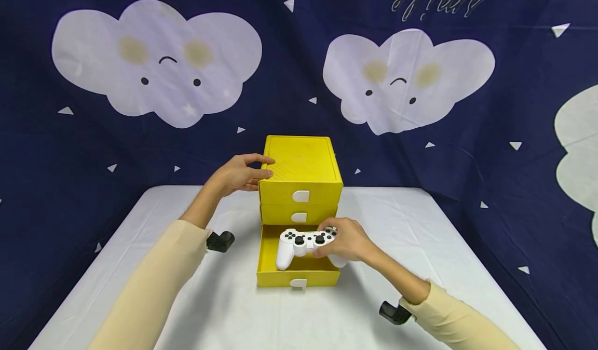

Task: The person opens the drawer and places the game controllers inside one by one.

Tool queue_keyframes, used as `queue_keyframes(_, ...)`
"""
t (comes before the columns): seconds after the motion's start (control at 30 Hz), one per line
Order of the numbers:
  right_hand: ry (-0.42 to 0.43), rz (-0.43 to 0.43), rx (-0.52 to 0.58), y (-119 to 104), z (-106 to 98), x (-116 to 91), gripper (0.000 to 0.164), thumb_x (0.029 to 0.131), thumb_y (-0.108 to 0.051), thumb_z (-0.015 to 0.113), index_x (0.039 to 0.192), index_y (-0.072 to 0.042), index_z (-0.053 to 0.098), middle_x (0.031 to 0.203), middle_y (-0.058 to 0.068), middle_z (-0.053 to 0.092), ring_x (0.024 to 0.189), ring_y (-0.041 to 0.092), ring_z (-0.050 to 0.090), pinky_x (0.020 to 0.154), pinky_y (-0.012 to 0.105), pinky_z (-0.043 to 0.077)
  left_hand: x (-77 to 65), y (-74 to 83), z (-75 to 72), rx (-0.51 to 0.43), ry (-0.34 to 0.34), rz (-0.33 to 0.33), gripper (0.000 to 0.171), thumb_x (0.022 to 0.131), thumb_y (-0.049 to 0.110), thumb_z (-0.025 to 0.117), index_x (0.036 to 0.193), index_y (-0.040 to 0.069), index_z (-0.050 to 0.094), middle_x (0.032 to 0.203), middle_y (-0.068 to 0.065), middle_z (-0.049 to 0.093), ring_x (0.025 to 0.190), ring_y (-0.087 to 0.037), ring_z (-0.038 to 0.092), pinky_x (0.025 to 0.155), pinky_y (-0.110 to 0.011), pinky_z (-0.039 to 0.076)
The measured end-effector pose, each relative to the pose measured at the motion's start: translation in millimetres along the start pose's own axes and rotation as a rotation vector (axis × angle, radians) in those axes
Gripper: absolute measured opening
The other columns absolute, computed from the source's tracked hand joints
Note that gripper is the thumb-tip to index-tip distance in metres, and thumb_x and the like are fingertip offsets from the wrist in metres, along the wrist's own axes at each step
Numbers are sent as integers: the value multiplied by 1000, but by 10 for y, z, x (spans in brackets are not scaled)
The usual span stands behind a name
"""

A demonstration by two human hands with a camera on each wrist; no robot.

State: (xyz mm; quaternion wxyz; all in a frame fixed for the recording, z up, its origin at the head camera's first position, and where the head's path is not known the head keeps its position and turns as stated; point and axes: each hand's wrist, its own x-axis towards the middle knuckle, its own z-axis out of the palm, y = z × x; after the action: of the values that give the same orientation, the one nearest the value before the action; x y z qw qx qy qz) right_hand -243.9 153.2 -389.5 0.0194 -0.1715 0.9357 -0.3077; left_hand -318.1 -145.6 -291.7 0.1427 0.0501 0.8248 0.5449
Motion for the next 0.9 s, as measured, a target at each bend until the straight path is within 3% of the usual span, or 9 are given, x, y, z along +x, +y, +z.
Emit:
queue_keyframes(0.6, 83, -36, 13, -20, 299, 131, 52, 59, -31, 98, 102, -15, 75, 98, -3, 74, 92, 19, 60, 81, 36, 47, 3, -15, -9, 2, -8, 23, 49, 97, 23, 71, 145, 22, 57, 149, -10, 52, 119, -31, 64, 102, -45, 55)
queue_keyframes(0.9, 101, -45, -6, 20, 376, 142, 54, 58, -32, 99, 102, -12, 75, 96, -1, 74, 90, 20, 59, 78, 34, 46, 9, -25, -9, 0, -12, 20, 51, 97, 24, 71, 145, 22, 56, 149, -10, 52, 118, -30, 64, 103, -45, 54)
